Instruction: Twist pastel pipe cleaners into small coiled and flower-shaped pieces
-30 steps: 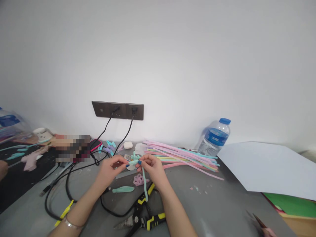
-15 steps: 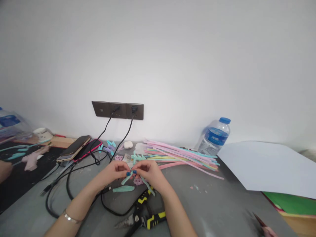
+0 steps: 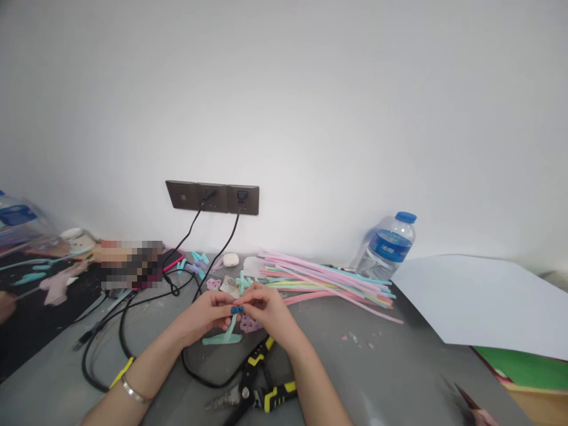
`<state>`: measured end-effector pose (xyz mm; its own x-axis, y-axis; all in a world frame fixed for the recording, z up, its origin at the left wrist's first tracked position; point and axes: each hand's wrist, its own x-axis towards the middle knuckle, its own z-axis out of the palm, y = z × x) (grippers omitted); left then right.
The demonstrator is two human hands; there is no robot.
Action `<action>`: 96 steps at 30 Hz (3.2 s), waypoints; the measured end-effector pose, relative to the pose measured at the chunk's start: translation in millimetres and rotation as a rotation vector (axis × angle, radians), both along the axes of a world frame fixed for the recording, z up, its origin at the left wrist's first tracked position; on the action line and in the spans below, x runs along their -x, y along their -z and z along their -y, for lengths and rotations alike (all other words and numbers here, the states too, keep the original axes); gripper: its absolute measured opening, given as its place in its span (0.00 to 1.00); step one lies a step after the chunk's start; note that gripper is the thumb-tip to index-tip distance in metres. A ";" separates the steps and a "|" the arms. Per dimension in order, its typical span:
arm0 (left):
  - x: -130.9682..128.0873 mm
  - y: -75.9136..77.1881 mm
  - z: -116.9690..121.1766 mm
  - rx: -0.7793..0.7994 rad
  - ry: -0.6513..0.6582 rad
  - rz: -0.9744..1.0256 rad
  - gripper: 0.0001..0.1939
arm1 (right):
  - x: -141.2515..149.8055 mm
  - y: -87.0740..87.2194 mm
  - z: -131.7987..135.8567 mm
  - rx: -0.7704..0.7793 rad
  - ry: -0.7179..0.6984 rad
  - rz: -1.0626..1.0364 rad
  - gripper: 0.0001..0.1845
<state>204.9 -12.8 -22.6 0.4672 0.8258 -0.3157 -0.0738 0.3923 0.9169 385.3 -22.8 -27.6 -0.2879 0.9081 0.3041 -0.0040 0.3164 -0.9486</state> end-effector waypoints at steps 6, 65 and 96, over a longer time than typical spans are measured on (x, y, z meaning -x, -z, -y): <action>1.9 -3.4 -1.7 -0.011 -0.101 0.024 0.19 | 2.5 9.0 -4.5 0.086 0.067 -0.017 0.07; 2.2 -17.0 4.8 -0.006 -0.114 0.252 0.15 | 7.2 -17.7 15.7 -0.472 0.246 0.234 0.10; -7.1 -12.6 0.9 -0.160 -0.515 0.348 0.18 | 29.6 -0.4 13.1 -0.199 0.233 0.092 0.11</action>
